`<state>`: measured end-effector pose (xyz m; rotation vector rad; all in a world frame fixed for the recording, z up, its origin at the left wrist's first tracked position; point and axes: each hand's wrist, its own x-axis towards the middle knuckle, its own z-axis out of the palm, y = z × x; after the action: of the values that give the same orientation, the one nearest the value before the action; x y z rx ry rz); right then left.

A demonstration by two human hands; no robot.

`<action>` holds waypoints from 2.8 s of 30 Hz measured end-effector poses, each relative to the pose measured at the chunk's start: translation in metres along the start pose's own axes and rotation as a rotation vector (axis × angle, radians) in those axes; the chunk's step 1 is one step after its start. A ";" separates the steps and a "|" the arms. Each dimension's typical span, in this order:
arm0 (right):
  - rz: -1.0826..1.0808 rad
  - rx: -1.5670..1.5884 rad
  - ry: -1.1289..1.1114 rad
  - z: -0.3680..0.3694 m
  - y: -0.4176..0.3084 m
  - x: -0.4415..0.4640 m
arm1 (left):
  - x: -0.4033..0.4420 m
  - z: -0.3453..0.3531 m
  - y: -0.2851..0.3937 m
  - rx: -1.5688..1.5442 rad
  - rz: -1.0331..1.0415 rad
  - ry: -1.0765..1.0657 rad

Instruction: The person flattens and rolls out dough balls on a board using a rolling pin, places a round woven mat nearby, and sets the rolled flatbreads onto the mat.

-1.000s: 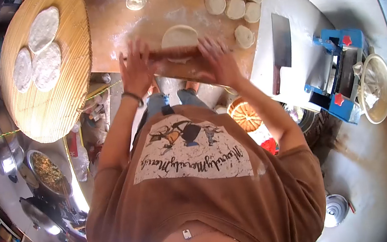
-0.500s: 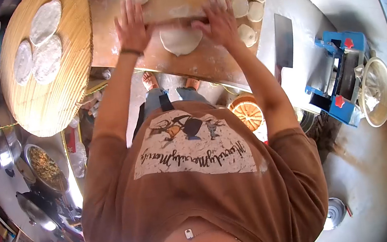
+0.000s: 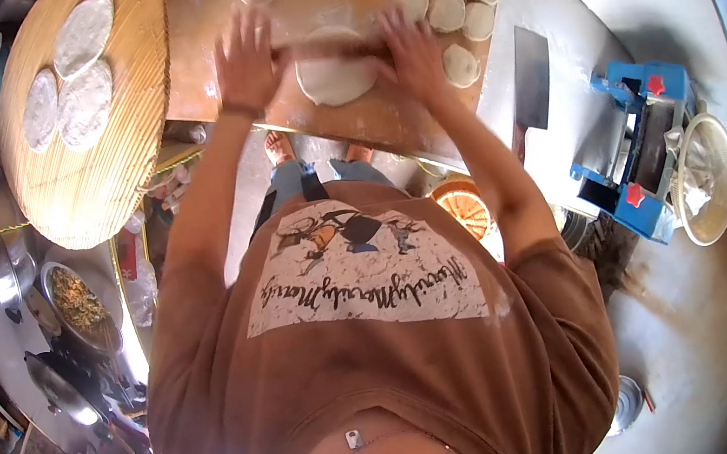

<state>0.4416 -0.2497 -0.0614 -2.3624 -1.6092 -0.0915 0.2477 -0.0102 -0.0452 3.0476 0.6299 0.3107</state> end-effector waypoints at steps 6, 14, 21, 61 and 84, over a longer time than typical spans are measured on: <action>-0.114 0.188 -0.076 -0.032 -0.024 -0.068 | -0.109 -0.004 0.022 -0.049 0.060 -0.138; -0.073 0.167 -0.193 -0.030 -0.028 -0.090 | -0.111 -0.040 0.038 0.031 0.105 -0.296; -0.012 -0.004 -0.029 -0.011 -0.017 -0.006 | -0.026 0.020 -0.010 -0.034 -0.049 -0.045; -0.165 0.482 -0.261 0.051 -0.181 0.178 | -0.158 -0.059 0.013 -0.515 0.083 -0.017; 0.866 0.649 -0.055 0.030 -0.014 -0.031 | -0.133 -0.054 -0.006 -0.493 0.125 0.060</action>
<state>0.4138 -0.2647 -0.0941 -2.2765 -0.3937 0.5748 0.1151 -0.0585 -0.0176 2.6111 0.3043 0.4800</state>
